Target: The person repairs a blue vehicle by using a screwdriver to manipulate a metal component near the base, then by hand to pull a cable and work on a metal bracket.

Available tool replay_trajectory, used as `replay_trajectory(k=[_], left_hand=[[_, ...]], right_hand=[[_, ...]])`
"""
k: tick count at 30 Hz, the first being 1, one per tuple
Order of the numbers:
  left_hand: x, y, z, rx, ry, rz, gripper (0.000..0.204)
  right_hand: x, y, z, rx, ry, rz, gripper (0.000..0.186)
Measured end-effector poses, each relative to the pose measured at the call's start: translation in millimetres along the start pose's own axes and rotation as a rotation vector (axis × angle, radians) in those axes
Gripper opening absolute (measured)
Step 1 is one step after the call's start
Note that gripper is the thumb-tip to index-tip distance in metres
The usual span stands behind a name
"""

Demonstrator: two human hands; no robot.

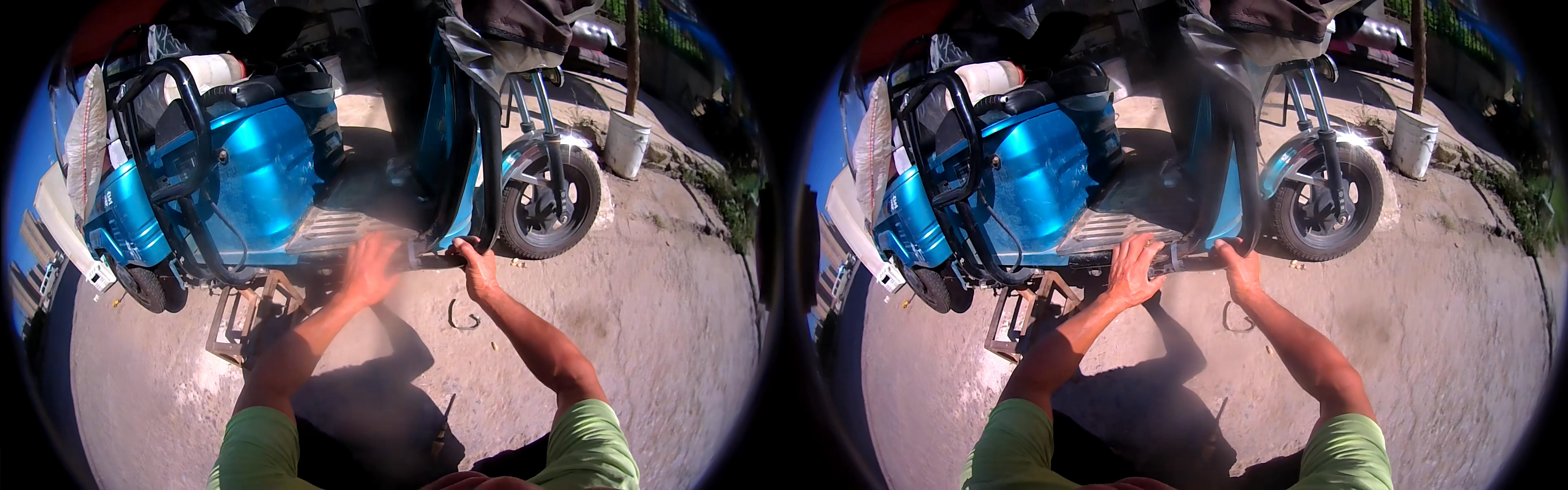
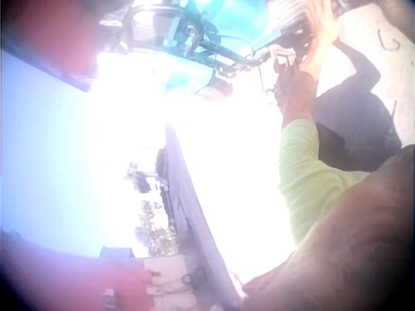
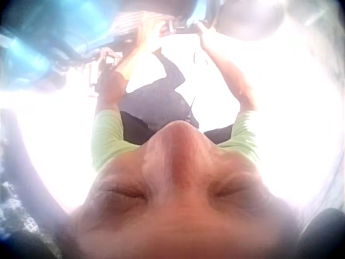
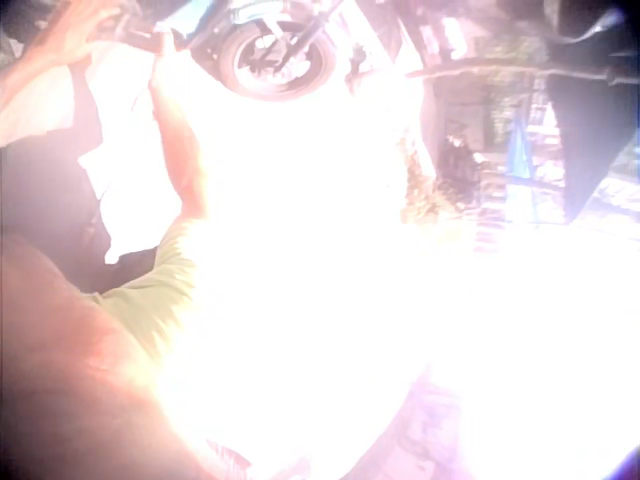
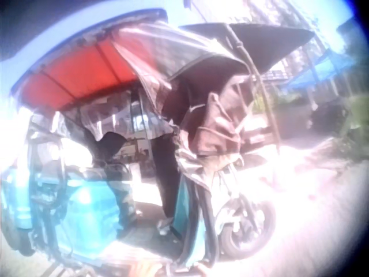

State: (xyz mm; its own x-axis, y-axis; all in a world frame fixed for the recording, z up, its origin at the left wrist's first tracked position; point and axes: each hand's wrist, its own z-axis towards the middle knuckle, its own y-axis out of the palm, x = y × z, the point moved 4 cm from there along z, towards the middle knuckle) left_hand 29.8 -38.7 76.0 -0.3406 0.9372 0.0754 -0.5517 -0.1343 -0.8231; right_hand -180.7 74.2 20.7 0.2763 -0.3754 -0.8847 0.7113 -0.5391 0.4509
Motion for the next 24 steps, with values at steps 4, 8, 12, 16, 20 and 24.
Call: replay_trajectory(k=[4, 8, 12, 16, 20, 24], left_hand=[[2, -1, -1, 0.005, 0.007, -0.008, 0.071], [4, -1, 1, 0.009, 0.008, -0.025, 0.07], [8, -4, 4, -0.004, -0.022, -0.02, 0.07], [5, 0, 2, 0.026, -0.017, 0.008, 0.07], [3, 3, 2, 0.037, -0.003, 0.037, 0.07], [1, 4, 1, 0.037, -0.01, 0.015, 0.069]], right_hand=[[-40, -5, 15, 0.004, -0.086, 0.127, 0.022], [-49, -3, 18, 0.091, -0.104, 0.121, 0.019], [-44, 4, 15, 0.161, -0.116, 0.129, 0.019], [-43, 3, 17, 0.13, -0.095, 0.089, 0.02], [-45, -3, 21, 0.024, -0.075, 0.05, 0.018], [-45, -2, 21, -0.03, -0.046, 0.072, 0.018]])
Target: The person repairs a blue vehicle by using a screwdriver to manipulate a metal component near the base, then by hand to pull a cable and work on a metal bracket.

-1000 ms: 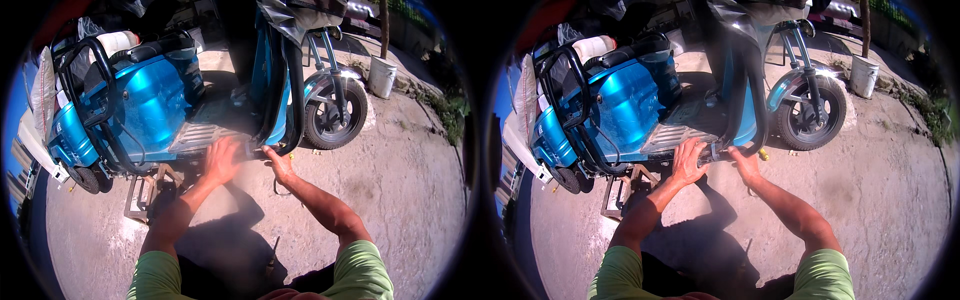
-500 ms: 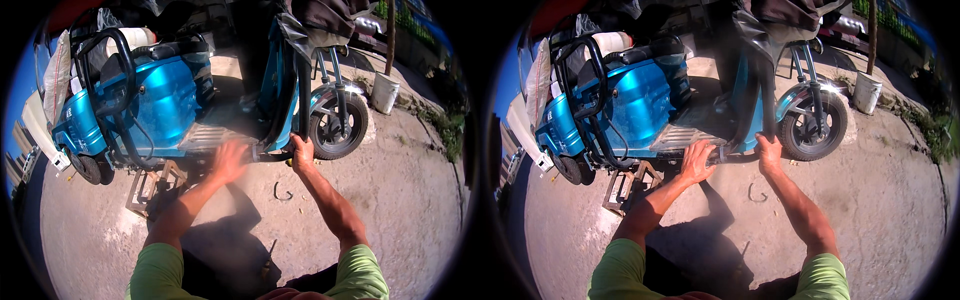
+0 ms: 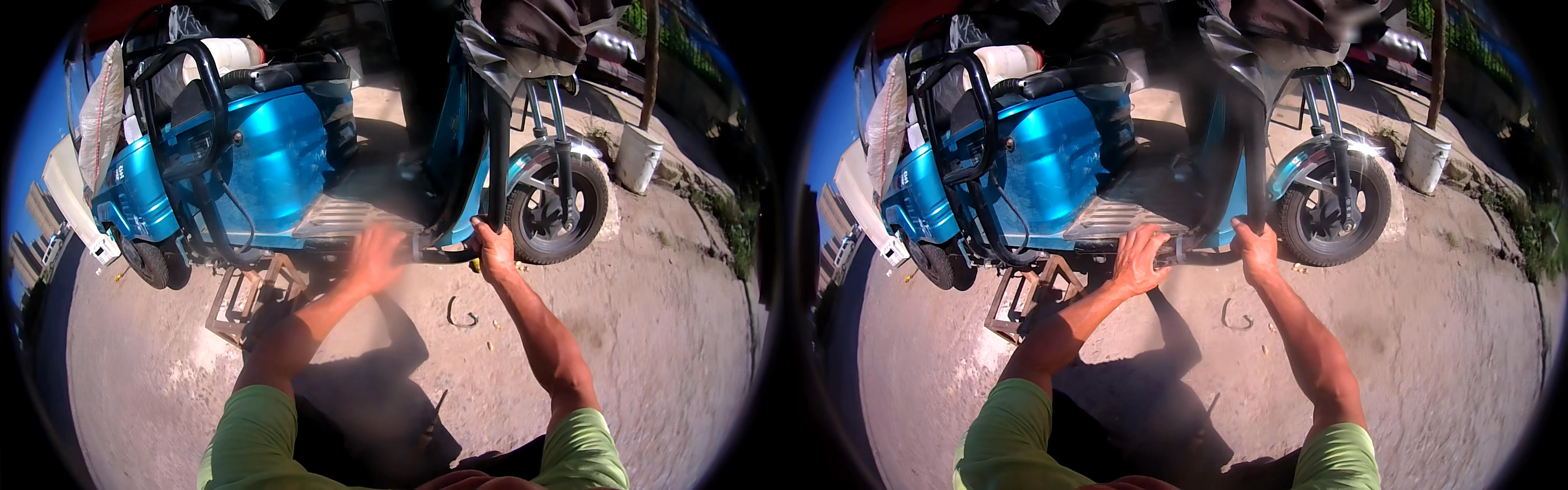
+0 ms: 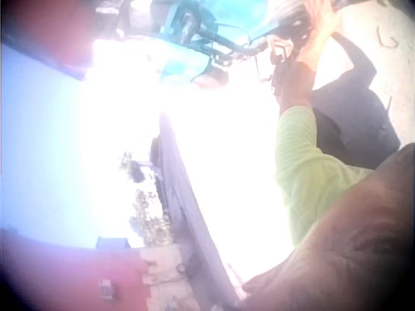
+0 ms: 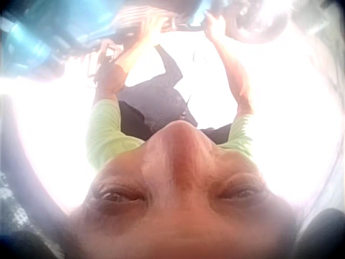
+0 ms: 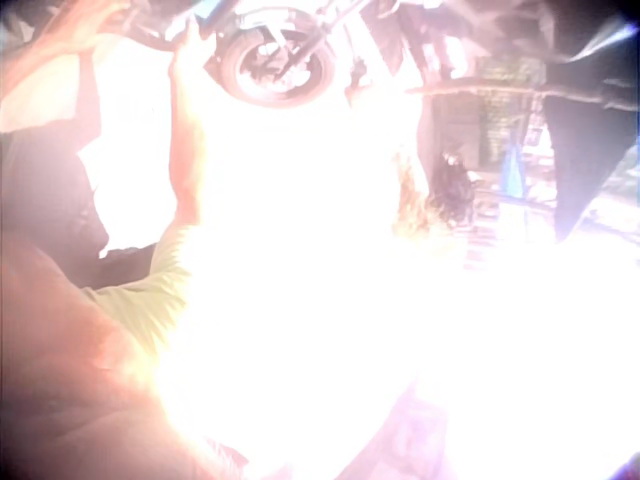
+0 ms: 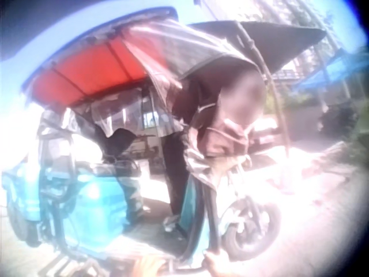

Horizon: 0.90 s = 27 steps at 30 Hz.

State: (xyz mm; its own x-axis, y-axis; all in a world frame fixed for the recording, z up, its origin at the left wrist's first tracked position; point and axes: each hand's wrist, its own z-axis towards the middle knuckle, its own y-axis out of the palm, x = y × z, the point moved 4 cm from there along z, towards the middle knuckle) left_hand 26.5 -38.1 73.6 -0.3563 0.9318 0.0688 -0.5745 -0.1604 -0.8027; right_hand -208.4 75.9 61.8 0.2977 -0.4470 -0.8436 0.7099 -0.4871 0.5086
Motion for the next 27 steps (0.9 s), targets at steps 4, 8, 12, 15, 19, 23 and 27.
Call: replay_trajectory(k=[4, 8, 12, 15, 19, 23, 27], left_hand=[[3, -5, 4, -0.03, -0.022, -0.003, 0.069], [2, -7, 1, -0.036, -0.01, -0.048, 0.069], [1, -10, -3, 0.003, 0.026, -0.055, 0.068], [2, -13, -4, 0.042, 0.059, -0.042, 0.067], [-2, -13, -6, -0.022, 0.035, -0.067, 0.071], [-13, -29, -8, -0.078, 0.003, -0.109, 0.08], [-48, -41, -25, -0.122, 0.022, 0.046, 0.086]], right_hand=[[2, -6, 3, -0.009, 0.019, -0.037, 0.017], [-4, -1, 2, -0.007, 0.006, 0.009, 0.011], [-10, 4, -3, 0.012, 0.035, -0.032, 0.01], [-11, 3, -3, 0.007, 0.029, -0.072, 0.008], [-7, 3, 3, -0.001, 0.08, -0.108, 0.009], [-16, 4, 5, -0.018, 0.074, -0.146, 0.009], [-13, 4, 7, -0.037, 0.126, -0.095, 0.007]])
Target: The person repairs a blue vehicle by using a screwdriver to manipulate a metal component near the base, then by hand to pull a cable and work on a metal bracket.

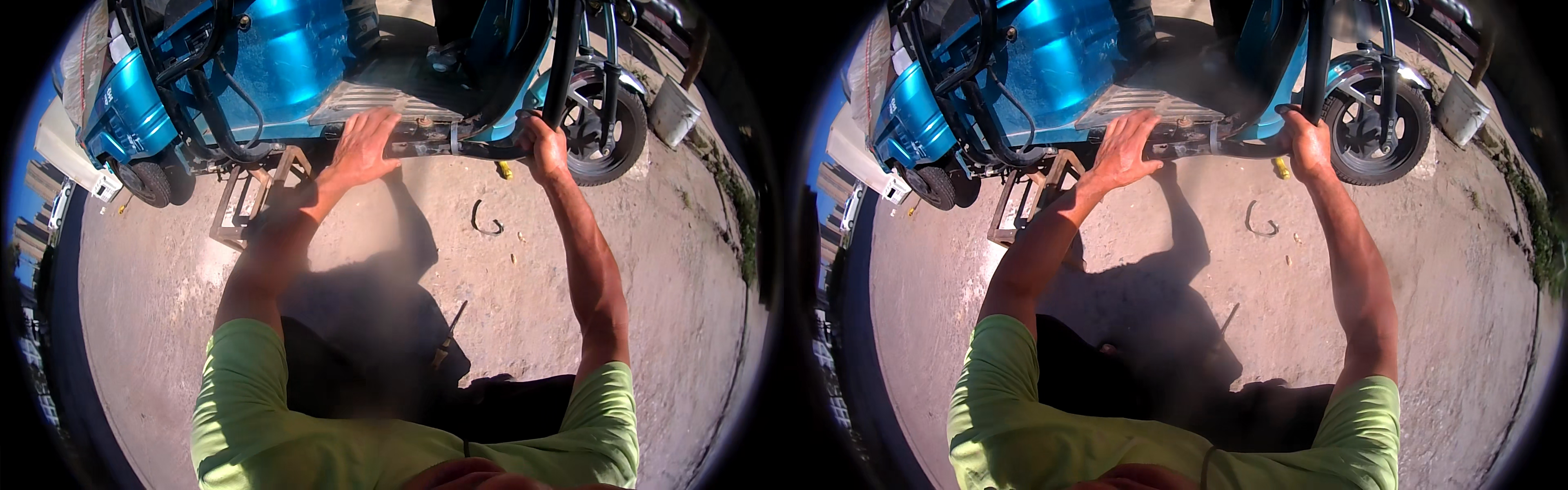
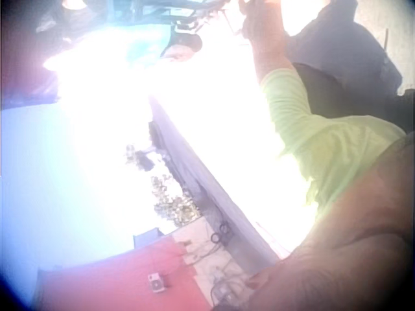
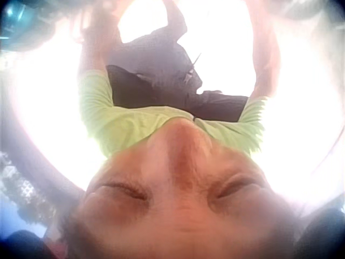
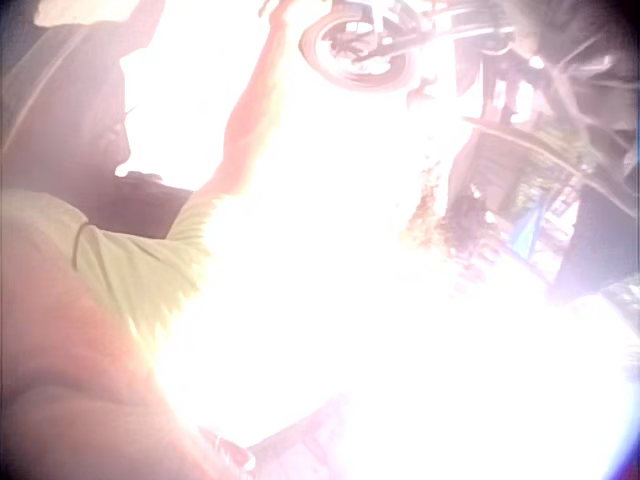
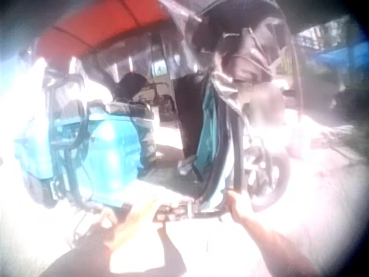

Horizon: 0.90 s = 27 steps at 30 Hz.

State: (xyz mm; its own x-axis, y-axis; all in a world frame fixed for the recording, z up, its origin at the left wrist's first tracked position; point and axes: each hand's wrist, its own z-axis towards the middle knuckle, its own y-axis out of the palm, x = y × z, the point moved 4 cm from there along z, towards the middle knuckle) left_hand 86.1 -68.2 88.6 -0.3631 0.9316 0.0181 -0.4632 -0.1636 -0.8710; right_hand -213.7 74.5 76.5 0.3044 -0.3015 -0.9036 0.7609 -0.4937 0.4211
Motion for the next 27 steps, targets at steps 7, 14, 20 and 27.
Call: replay_trajectory(k=[7, 14, 20, 27], left_hand=[[4, 7, -8, 0.082, -0.026, 0.085, 0.092], [9, 17, 2, 0.194, 0.002, 0.179, 0.093], [11, 17, 8, 0.154, 0.049, 0.254, 0.088], [10, 14, 11, 0.072, 0.012, 0.238, 0.084]], right_hand=[[1, 3, -4, -0.015, 0.012, 0.029, 0.011], [2, 1, -4, 0.0, -0.015, 0.06, 0.011], [2, 0, -3, 0.006, -0.02, 0.051, 0.011], [3, -1, -2, -0.016, -0.022, 0.052, 0.012]])
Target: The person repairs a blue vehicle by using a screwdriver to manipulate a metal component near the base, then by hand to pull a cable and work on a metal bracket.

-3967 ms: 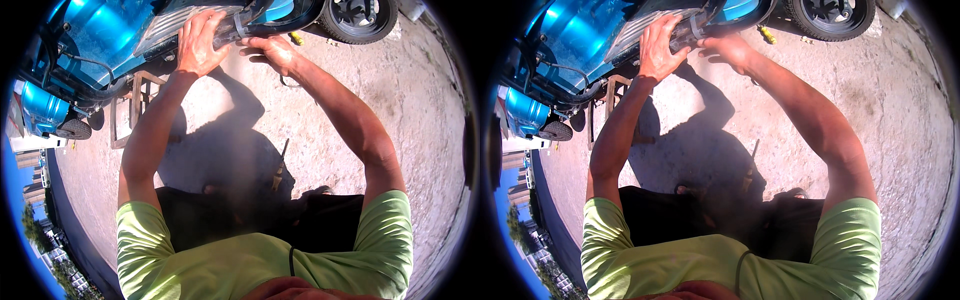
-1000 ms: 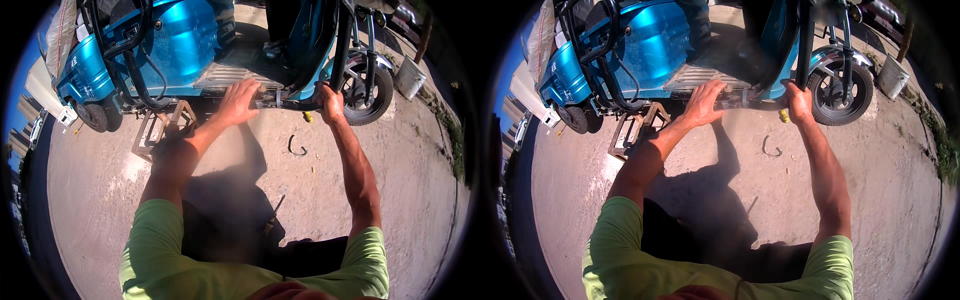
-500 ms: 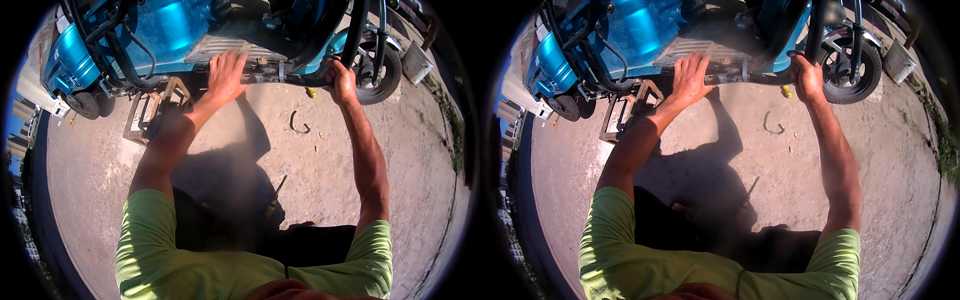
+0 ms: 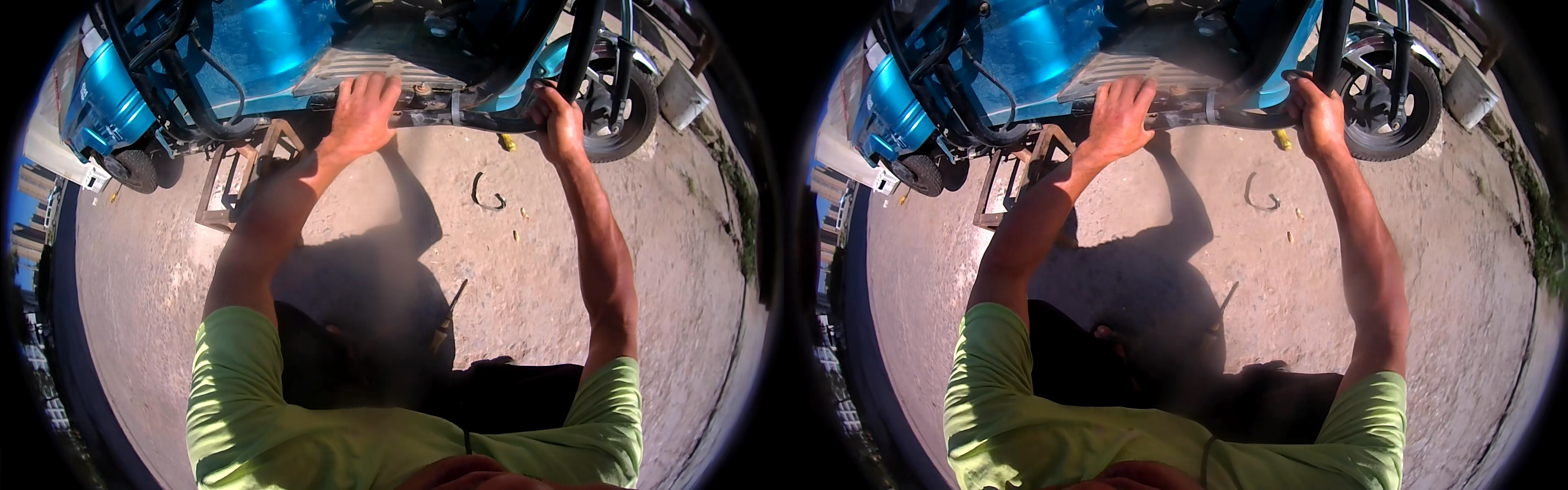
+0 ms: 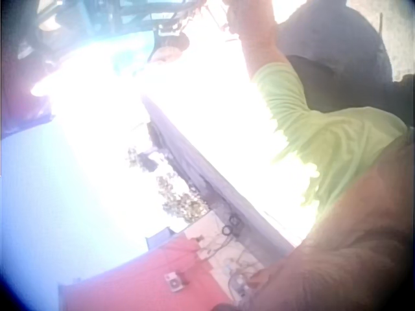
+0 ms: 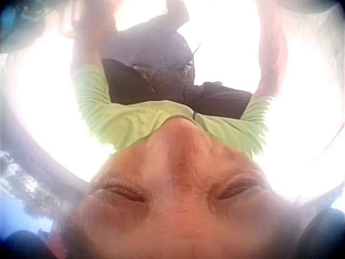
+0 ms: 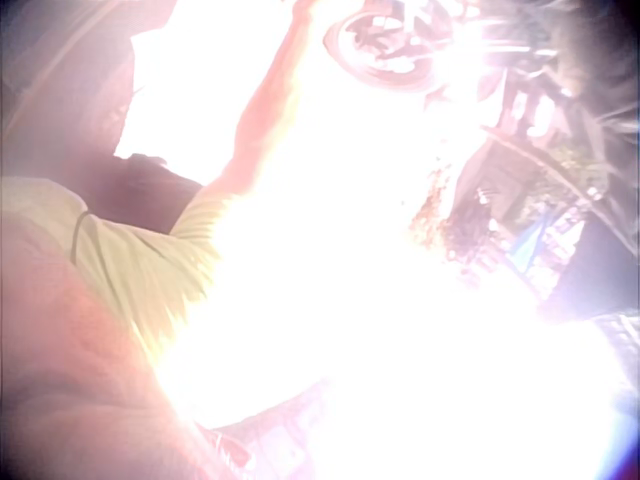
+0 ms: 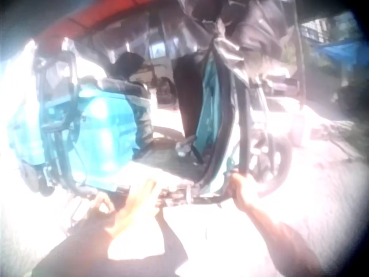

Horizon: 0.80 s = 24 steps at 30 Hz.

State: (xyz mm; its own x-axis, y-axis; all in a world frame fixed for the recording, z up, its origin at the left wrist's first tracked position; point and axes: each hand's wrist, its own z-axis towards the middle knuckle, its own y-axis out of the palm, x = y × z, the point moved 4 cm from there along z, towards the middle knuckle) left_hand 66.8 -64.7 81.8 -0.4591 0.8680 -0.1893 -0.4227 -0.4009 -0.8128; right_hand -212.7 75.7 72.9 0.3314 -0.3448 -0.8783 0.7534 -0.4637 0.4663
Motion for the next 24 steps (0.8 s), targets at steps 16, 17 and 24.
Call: replay_trajectory(k=[16, 17, 24], left_hand=[[-1.1, 4.7, -5.1, 0.103, -0.04, -0.055, 0.093], [1.1, 5.4, -4.7, 0.098, -0.043, -0.06, 0.093], [1.3, 8.9, -2.1, 0.011, -0.044, -0.029, 0.094]], right_hand=[[-1.8, 5.3, -3.7, -0.033, -0.023, -0.002, 0.014], [-2.3, 2.8, -4.9, -0.028, -0.028, -0.005, 0.014], [-1.9, -1.3, -8.6, -0.058, -0.07, -0.127, 0.016]])
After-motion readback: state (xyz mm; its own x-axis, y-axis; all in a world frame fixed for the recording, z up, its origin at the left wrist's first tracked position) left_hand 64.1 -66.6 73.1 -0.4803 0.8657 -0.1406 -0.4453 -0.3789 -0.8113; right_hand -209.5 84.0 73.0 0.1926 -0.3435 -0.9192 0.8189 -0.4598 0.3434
